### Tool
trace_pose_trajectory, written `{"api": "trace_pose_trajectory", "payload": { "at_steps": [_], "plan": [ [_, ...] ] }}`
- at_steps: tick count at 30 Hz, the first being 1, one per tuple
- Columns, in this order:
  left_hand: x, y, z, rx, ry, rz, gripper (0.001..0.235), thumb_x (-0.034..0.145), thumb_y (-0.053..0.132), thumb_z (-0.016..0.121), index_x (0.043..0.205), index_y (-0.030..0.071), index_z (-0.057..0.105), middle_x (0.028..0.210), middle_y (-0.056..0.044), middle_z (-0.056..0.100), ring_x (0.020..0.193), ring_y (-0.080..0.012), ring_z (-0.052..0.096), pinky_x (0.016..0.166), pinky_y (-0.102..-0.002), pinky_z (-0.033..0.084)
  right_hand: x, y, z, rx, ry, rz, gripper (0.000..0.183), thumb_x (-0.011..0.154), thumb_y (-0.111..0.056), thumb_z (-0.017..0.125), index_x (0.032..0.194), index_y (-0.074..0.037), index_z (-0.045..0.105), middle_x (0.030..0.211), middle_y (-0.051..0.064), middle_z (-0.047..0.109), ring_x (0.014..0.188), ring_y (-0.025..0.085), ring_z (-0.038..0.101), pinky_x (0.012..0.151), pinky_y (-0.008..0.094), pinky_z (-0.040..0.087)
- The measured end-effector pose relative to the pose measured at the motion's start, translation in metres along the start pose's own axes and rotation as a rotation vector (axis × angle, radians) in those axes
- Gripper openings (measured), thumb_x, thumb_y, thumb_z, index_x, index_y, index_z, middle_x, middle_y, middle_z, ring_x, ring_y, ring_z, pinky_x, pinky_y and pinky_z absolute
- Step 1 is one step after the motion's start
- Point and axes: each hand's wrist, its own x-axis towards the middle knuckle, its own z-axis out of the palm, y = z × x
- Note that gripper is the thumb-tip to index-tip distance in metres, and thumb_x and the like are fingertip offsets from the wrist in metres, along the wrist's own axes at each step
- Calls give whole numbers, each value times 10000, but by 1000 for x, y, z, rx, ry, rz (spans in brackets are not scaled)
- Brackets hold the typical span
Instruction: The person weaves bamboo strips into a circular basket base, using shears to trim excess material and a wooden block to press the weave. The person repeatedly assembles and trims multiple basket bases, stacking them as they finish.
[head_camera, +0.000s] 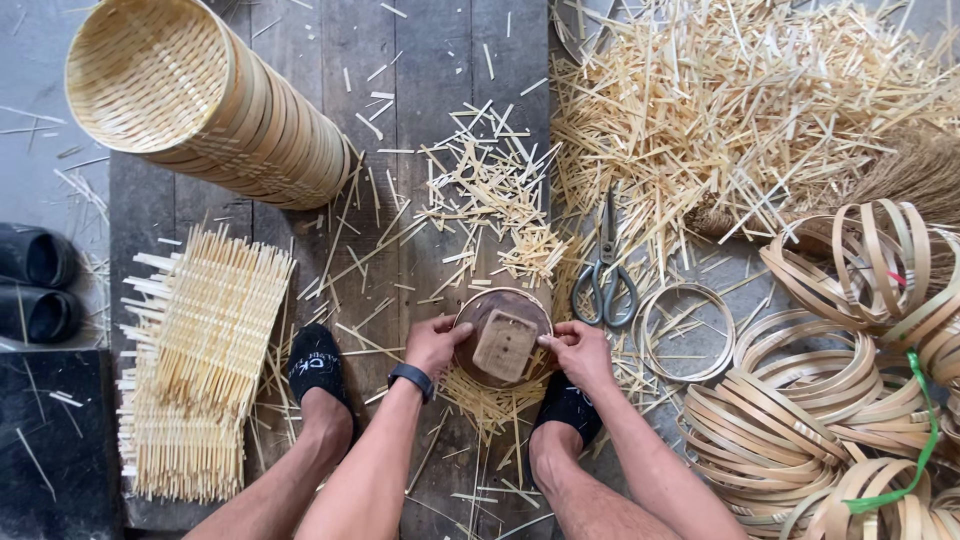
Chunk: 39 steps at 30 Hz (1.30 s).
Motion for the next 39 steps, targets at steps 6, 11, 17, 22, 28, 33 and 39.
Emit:
{"api": "trace_pose_trajectory", "payload": {
  "at_steps": [6, 11, 17, 22, 28, 33, 39],
  "plan": [
    [-4, 16, 4, 119, 135, -156, 420, 742, 206, 883, 1108, 23, 789, 998, -129, 801, 861, -202, 763, 816, -344, 619, -11, -7, 4, -198, 118, -104, 235, 816, -224, 847, 1005, -85, 828, 776, 55, 774, 662, 127, 681, 633, 290, 528],
    [-16, 27, 4, -18, 111, -221, 414, 840, 197, 813, 1207, 21, 738, 1107, -142, 776, 942, -212, 745, 847, -356, 607, -19, -20, -2, 111, -6, -29, 250, 847, -164, 809, 1062, -38, 799, 856, 71, 791, 731, 152, 698, 664, 298, 567],
    [-71, -18, 26, -760, -198, -369, 293, 943, 179, 577, 1185, 29, 646, 1159, -190, 742, 984, -281, 748, 809, -399, 632, -23, 0, 2, 518, -264, 200, 252, 880, -69, 735, 1078, 87, 727, 926, 137, 767, 761, 209, 757, 661, 333, 646],
    [-68, -39, 47, -708, 14, -367, 257, 955, 151, 661, 1144, -22, 651, 1090, -144, 748, 933, -270, 739, 742, -390, 644, -7, 11, 20, 320, -163, 223, 213, 881, -56, 745, 1004, 118, 736, 883, 174, 767, 728, 246, 762, 621, 351, 667],
    [-69, -25, 45, -651, 61, -385, 265, 934, 162, 694, 1123, -24, 692, 1037, -149, 762, 864, -258, 745, 700, -364, 653, -15, 8, 24, 309, -113, 140, 162, 860, -68, 751, 944, 70, 752, 809, 143, 764, 664, 232, 753, 566, 357, 641],
    [-68, 24, -15, -19, -66, 59, 337, 898, 205, 684, 1181, 23, 702, 1034, -118, 789, 912, -270, 783, 780, -387, 641, -34, -27, 5, 333, -229, 40, 531, 914, -347, 660, 1274, 36, 584, 1052, 164, 727, 953, 268, 730, 666, 340, 639],
    [-88, 66, 28, -239, -40, 484, 494, 1028, 432, 555, 1339, 58, 641, 1258, -129, 676, 1132, -207, 643, 948, -327, 527, -50, -84, 6, 221, -228, -52, 1043, 648, -443, 844, 1457, -5, 353, 1246, 160, 603, 1062, 237, 675, 839, 360, 586]
  ]
}}
